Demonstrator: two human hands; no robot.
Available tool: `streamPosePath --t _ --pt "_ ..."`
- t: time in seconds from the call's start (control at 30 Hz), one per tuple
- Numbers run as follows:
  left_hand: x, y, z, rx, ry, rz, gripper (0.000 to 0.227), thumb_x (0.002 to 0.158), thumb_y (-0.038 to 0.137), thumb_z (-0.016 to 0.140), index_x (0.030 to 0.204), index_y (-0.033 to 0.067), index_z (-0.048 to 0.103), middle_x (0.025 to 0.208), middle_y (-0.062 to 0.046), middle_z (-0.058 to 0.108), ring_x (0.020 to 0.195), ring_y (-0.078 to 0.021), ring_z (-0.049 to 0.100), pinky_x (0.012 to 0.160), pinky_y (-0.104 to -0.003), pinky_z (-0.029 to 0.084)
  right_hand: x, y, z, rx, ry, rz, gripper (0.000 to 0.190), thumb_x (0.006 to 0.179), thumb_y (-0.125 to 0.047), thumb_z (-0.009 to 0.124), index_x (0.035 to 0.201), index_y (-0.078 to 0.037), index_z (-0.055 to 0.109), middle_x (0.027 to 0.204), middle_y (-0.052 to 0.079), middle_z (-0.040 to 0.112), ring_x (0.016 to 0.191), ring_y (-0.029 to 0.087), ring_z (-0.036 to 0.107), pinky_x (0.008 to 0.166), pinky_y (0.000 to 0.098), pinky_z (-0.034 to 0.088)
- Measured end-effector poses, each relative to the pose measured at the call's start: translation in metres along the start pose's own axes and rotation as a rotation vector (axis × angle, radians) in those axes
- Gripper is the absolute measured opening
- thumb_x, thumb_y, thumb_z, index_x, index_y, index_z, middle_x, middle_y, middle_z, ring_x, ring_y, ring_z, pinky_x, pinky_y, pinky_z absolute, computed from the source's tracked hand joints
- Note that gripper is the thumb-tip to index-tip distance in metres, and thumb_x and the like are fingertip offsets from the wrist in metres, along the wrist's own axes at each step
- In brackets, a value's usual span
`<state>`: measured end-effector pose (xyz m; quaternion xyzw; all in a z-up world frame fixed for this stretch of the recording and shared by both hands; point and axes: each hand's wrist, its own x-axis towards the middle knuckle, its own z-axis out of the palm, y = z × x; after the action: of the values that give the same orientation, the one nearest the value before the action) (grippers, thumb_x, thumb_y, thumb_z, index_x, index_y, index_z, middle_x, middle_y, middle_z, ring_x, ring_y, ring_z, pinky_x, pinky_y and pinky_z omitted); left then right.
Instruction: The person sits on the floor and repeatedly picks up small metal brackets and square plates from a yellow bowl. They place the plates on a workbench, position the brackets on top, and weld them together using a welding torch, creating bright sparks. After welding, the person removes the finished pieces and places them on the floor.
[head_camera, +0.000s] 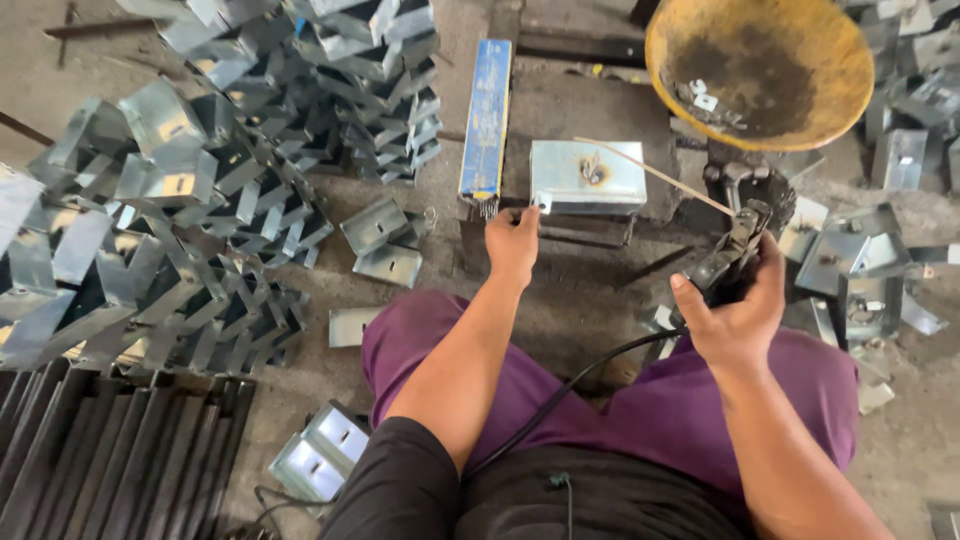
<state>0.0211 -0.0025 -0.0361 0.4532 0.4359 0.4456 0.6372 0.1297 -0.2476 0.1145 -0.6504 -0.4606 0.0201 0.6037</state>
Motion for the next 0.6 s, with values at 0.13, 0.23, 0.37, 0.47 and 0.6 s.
streamPosePath --t 0.13,0.23,0.37,0.47,0.6 --pt "0.0 -0.003 0.006 0.014 0.028 -0.002 0.023 0.09 0.016 0.072 0.077 -0.0027 0.07 0.064 0.0 0.063 0.055 -0.0058 0.05 0.05 -0.028 0.039 -0.013 -0.011 -0.008 -0.285 0.008 0.039 0.071 0.084 -0.013 0.092 0.142 0.005 0.055 0.113 0.005 0.066 0.1 0.012 0.062 0.094 0.0274 0.054" --pt "0.003 0.0 0.011 -0.06 0.057 -0.069 0.02 0.088 0.015 0.072 0.078 -0.0023 0.069 0.064 0.0 0.063 0.054 -0.0054 0.049 0.049 -0.027 0.038 -0.016 -0.02 -0.005 -0.266 -0.019 0.114 0.076 0.08 -0.019 0.092 0.145 0.002 0.06 0.1 0.002 0.067 0.088 0.011 0.062 0.084 0.0264 0.054" --pt "0.003 0.003 0.011 -0.107 0.047 -0.108 0.02 0.088 0.015 0.07 0.077 -0.001 0.068 0.062 0.0 0.06 0.05 -0.0061 0.046 0.044 -0.028 0.034 -0.016 -0.023 0.001 -0.409 -0.041 -0.066 0.081 0.076 -0.024 0.092 0.144 0.005 0.058 0.111 0.011 0.073 0.097 0.017 0.07 0.09 0.0302 0.057" --pt "0.003 0.003 0.01 -0.106 0.061 -0.101 0.019 0.088 0.014 0.071 0.077 -0.0009 0.069 0.063 0.001 0.061 0.051 -0.0053 0.047 0.045 -0.027 0.034 -0.016 -0.021 -0.001 -0.441 -0.05 -0.08 0.081 0.077 -0.028 0.092 0.143 0.005 0.059 0.113 0.014 0.073 0.099 0.02 0.073 0.09 0.0305 0.057" --pt "0.002 0.001 0.008 -0.09 0.05 -0.106 0.018 0.088 0.014 0.072 0.077 -0.0003 0.07 0.063 0.001 0.061 0.051 -0.0047 0.046 0.046 -0.027 0.034 -0.02 -0.017 -0.005 -0.445 -0.054 -0.053 0.08 0.077 -0.029 0.092 0.142 0.004 0.06 0.112 0.014 0.073 0.098 0.021 0.073 0.09 0.031 0.058"
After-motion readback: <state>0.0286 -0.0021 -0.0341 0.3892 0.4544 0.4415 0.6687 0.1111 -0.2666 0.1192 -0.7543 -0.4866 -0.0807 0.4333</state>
